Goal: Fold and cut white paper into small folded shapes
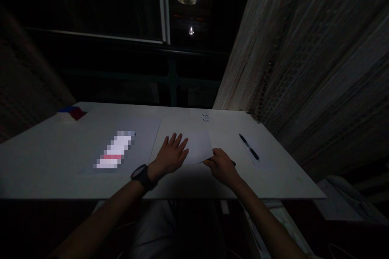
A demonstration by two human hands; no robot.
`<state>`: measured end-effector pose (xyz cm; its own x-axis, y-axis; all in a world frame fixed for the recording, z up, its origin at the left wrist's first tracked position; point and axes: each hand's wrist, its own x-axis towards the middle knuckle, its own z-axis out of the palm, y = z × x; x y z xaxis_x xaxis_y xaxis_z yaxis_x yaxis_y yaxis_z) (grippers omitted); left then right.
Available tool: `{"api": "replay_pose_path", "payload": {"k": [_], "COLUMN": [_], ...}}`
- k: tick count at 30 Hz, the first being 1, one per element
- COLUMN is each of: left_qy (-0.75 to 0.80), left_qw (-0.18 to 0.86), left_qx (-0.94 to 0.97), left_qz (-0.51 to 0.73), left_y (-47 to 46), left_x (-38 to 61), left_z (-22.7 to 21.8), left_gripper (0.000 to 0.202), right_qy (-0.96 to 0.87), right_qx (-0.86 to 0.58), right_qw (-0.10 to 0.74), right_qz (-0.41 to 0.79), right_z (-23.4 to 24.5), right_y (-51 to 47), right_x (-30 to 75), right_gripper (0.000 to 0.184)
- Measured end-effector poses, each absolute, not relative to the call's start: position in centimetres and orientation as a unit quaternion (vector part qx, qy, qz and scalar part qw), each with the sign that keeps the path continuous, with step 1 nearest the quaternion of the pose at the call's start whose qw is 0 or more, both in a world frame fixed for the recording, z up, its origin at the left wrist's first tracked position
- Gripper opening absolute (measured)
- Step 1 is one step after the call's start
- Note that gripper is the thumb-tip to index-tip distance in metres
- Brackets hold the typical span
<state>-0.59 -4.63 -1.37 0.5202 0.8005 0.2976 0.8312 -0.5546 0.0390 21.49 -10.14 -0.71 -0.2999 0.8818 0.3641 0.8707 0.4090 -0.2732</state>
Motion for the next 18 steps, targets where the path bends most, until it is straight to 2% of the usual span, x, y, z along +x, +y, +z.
{"api": "replay_pose_path", "payload": {"k": [7,18], "left_qy": [-0.465,-0.464], "left_qw": [0.052,0.007], "left_qx": [-0.873,-0.877], "left_qz": [-0.137,-0.121], "left_y": [-4.4,-3.7], "left_x": [-1.2,-0.9], "left_z": [-2.0,-1.4], "left_gripper": [0.058,0.059], "right_qy": [-0.816,-0.807], "right_qx": [-0.535,-0.546], "right_qw": [0.216,0.224], "right_qz": [0.041,-0.003], "right_z": [0.0,-1.0], "right_y": [-11.6,-12.1], "right_x": [21.9,20.7], "right_gripper": [0.020,0.021]}}
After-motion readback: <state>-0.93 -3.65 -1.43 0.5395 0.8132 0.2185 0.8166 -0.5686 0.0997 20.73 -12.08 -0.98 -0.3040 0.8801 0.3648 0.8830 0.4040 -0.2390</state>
